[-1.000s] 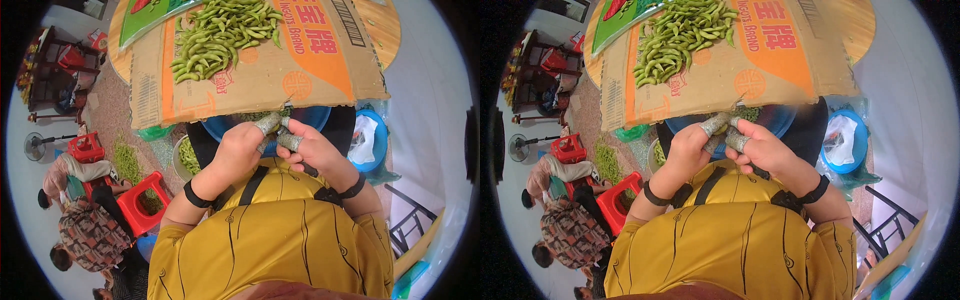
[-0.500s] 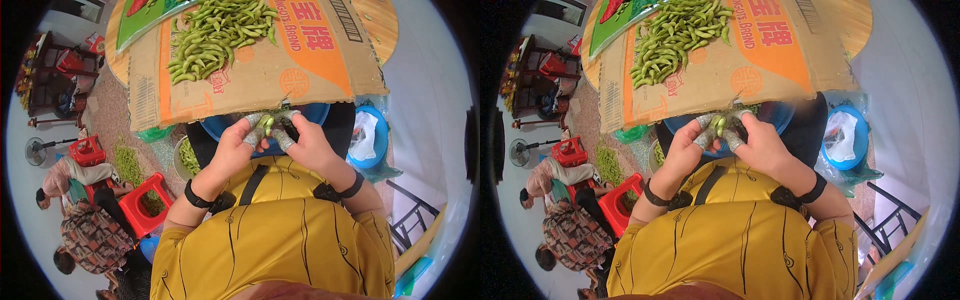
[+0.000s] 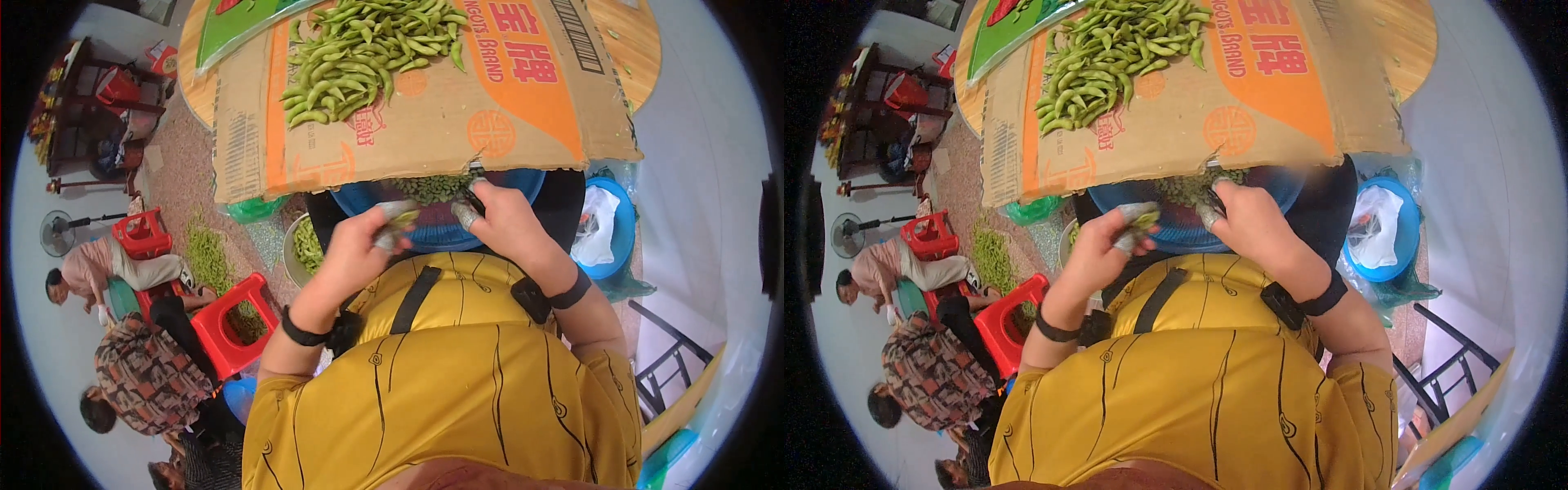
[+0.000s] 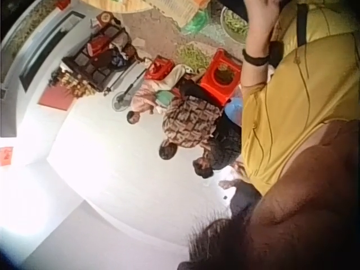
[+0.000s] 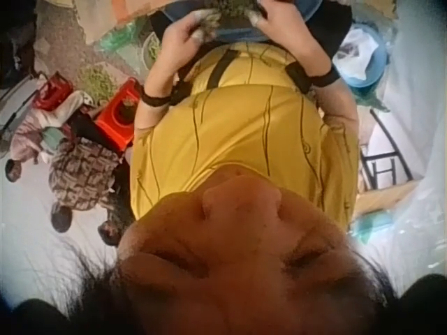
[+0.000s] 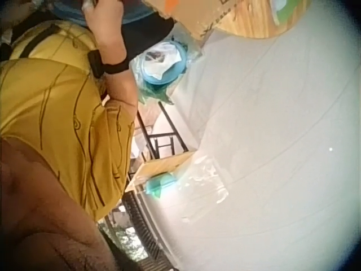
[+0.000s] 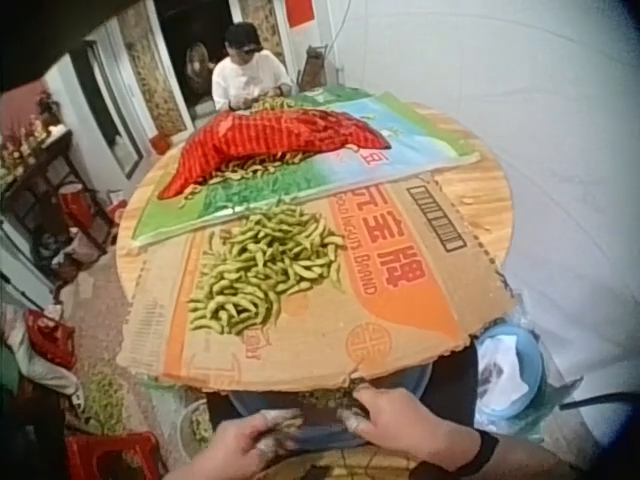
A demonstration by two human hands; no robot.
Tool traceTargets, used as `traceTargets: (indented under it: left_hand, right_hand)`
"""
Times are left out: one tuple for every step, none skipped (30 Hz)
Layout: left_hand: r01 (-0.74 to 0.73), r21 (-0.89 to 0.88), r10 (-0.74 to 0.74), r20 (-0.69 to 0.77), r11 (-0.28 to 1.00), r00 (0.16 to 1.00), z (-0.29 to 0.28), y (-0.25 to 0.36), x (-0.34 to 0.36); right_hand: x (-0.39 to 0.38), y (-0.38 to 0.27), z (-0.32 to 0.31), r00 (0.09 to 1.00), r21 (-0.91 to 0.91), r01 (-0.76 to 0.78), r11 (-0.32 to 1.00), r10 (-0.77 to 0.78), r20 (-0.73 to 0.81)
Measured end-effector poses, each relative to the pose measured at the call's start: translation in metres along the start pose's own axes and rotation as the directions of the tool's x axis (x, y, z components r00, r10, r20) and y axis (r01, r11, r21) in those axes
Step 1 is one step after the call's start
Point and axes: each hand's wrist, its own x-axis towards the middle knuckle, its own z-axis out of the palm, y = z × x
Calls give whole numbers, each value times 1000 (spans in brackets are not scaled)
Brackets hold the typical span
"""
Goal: The person picks up edamame pods from a cardboard surface, peels them open by hand to remove the beans, and drops the beans into a blue bowl. The empty pods are then discarded onto the floor.
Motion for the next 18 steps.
traceTargets:
  left_hand:
    - [-22,242,31,-34,970,999,-12,-8,-6]
    - [41,302,-19,-77,952,997,-25,-11,-12]
    - [106,358,-66,-123,928,990,-36,-14,-18]
    - [98,443,-49,-120,891,992,-44,-12,-22]
    - [109,446,-52,-137,888,989,-49,-9,-28]
    - [53,694,-14,-62,718,998,-54,-3,-35]
    - [-17,876,-3,21,482,1000,-57,8,-39]
    - [-49,859,23,43,509,999,-61,18,-41]
    - [-40,863,25,31,504,999,-62,31,-38]
    - [-57,781,181,-73,621,981,-59,44,-32]
    - [-100,686,316,-197,721,928,-57,52,-26]
    - [-61,750,381,-262,659,887,-59,54,-19]
    - [-61,753,387,-265,656,883,-61,56,-5]
    - [-68,828,540,-299,557,787,-64,55,13]
    - [-53,891,680,-305,452,667,-67,53,29]
    - [-55,892,685,-305,449,662,-73,48,42]
    - [30,899,648,-338,437,682,-79,44,52]
    - [115,900,610,-374,420,699,-83,41,56]
  right_hand:
    - [-1,3,1,1000,-33,5,999,-4,31]
    - [-1,4,1,999,-27,13,1000,-12,35]
    - [0,5,-1,997,-34,-31,999,34,62]
    - [1,5,-1,993,-42,-69,997,72,93]
    - [2,6,0,993,-36,-53,998,56,100]
    - [1,6,0,994,-44,-57,997,61,87]
    - [1,6,1,995,-53,-59,997,63,71]
    - [2,5,2,996,-49,-44,998,48,73]
    - [2,3,2,998,-48,-19,999,22,63]
    - [1,2,3,999,-50,-1,999,4,49]
    - [1,1,4,999,-51,7,999,-5,47]
    - [1,1,5,999,-40,22,999,-20,49]
    - [0,0,5,998,-28,38,999,-36,51]
    - [-1,-2,5,998,-32,42,999,-41,45]
    - [-2,-3,5,998,-36,43,998,-41,43]
    - [-3,-4,4,998,-39,44,998,-42,42]
    - [-5,-5,4,998,-42,50,998,-49,37]
    - [-7,-4,3,998,-34,45,998,-43,43]
